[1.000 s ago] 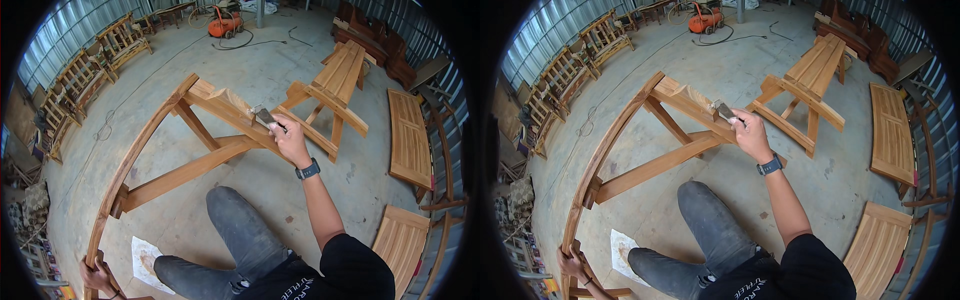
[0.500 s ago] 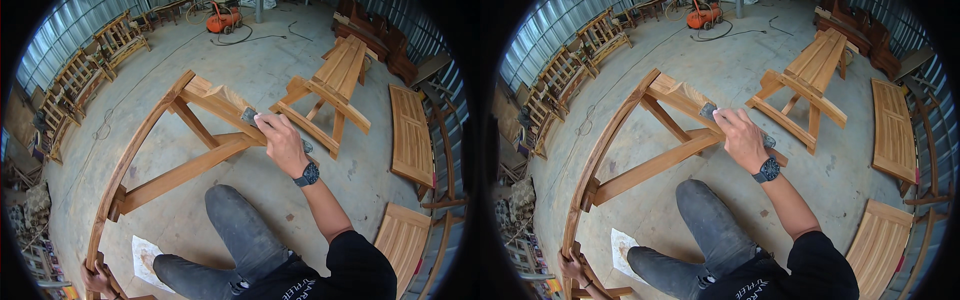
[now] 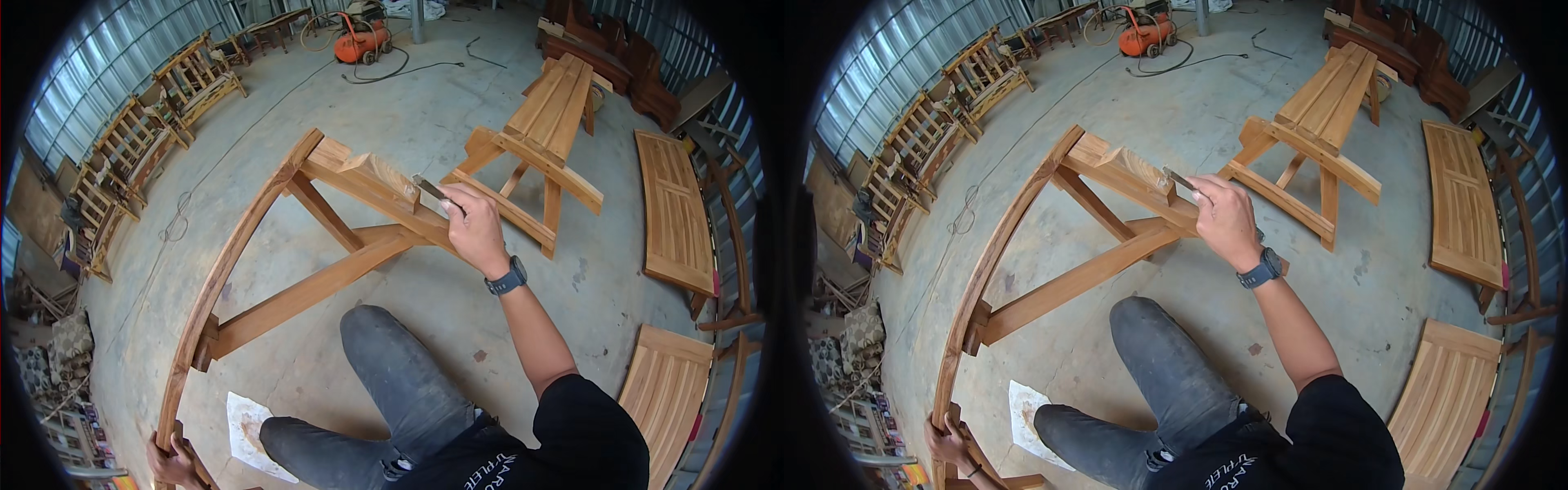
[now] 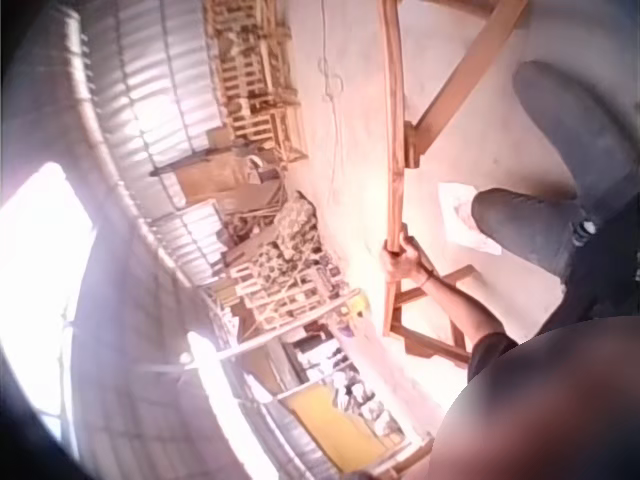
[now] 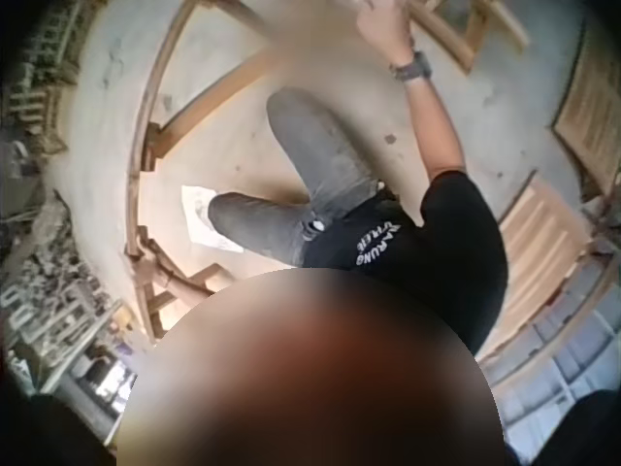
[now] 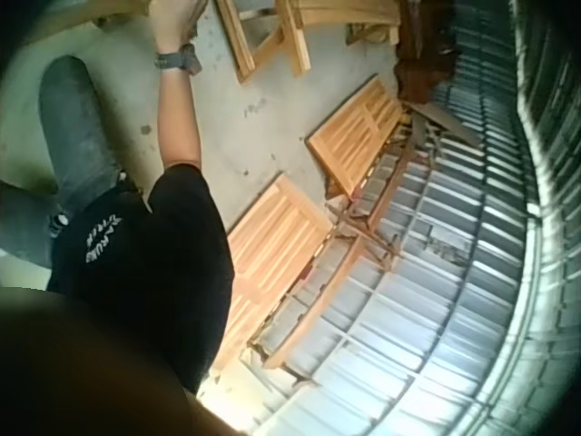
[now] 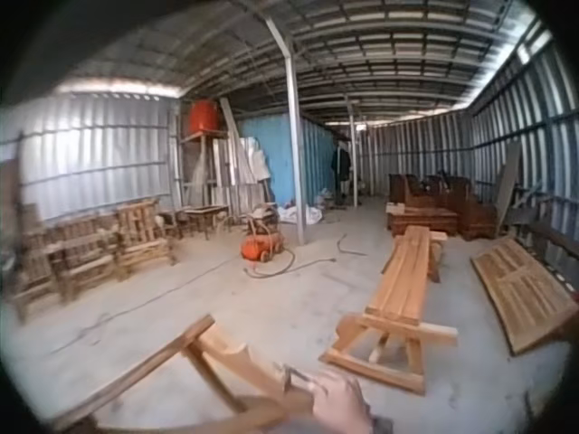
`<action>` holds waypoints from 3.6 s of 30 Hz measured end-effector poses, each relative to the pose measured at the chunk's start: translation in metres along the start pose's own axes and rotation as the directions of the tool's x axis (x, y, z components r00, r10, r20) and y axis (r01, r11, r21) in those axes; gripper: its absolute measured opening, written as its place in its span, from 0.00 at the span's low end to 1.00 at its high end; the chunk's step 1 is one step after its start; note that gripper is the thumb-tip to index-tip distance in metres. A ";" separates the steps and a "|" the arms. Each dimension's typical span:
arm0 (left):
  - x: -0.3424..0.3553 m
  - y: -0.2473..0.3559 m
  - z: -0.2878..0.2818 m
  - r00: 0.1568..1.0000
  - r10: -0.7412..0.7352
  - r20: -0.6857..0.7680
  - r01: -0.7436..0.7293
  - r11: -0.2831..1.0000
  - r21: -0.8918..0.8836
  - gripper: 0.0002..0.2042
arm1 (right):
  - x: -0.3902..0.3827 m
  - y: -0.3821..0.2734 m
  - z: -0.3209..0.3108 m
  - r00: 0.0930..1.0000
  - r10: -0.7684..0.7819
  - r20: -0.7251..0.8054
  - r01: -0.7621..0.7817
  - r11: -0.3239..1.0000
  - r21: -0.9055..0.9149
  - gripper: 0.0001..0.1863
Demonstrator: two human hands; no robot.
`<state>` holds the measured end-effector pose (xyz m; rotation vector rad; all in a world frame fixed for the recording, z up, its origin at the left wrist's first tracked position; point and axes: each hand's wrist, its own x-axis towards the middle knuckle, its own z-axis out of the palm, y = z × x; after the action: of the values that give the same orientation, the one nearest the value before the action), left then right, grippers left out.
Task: Apply wood putty to joints and imperfections on a wooden furniture frame using a putty knife.
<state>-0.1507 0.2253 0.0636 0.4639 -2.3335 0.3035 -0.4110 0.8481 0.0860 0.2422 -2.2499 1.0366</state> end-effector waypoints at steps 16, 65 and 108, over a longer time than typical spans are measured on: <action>0.000 -0.002 -0.002 1.000 -0.007 0.003 0.007 1.000 0.016 0.22 | -0.014 0.002 0.015 0.988 0.144 -0.056 -0.138 0.985 0.103 0.12; -0.003 -0.018 0.006 0.998 0.029 -0.050 -0.028 1.000 0.011 0.24 | -0.025 -0.013 0.024 0.993 -0.101 -0.066 0.100 0.995 -0.029 0.14; 0.049 0.026 -0.062 0.978 0.181 -0.100 -0.179 0.984 0.025 0.37 | 0.035 -0.129 0.060 0.960 0.159 0.231 -0.068 0.931 -0.359 0.22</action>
<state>-0.1559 0.2580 0.1398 0.2389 -2.2779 0.4224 -0.4139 0.7203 0.1585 0.0965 -2.6635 0.6725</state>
